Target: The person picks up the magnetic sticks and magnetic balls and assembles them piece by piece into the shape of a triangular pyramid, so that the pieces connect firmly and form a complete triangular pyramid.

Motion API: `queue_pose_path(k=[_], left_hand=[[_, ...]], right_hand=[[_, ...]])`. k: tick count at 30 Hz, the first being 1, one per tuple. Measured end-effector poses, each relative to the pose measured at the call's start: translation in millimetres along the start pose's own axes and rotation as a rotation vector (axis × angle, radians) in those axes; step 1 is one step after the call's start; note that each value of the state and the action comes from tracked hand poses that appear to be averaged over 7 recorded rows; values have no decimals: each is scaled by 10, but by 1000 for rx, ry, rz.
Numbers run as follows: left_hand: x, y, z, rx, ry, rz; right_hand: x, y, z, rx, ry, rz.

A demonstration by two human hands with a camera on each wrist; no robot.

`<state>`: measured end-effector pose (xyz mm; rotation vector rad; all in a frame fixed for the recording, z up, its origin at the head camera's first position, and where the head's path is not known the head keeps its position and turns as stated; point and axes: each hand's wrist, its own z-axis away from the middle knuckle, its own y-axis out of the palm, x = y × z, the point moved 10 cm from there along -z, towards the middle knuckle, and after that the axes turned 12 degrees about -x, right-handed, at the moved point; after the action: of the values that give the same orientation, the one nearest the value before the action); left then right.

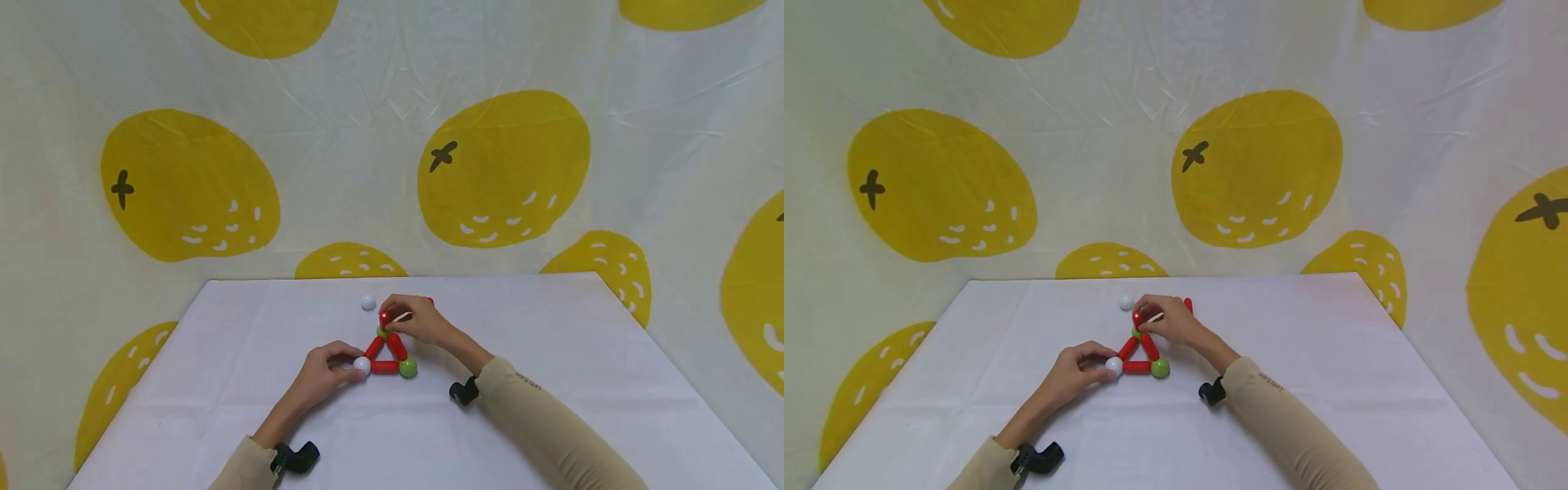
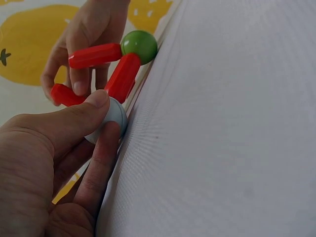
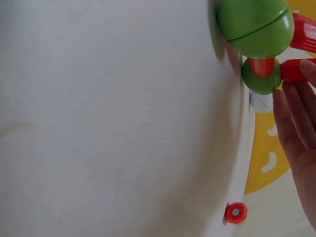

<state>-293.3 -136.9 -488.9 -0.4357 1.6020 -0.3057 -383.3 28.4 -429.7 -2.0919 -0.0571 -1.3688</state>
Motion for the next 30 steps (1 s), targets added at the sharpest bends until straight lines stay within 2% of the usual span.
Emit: queue_pose_path(k=[11, 16, 19, 23, 30], left_hand=[[-15, -23, 0, 1, 4, 2], [-13, -28, 4, 4, -7, 4], [-9, -26, 6, 5, -11, 1], [-8, -26, 8, 5, -11, -3], [4, -24, 18, 10, -8, 4]], right_hand=[[-19, 28, -18, 22, 19, -7], [-82, -24, -9, 2, 96, 9], [-132, -105, 7, -23, 139, 18], [-169, -243, 11, -57, 143, 21], [-352, -581, -7, -149, 170, 128]])
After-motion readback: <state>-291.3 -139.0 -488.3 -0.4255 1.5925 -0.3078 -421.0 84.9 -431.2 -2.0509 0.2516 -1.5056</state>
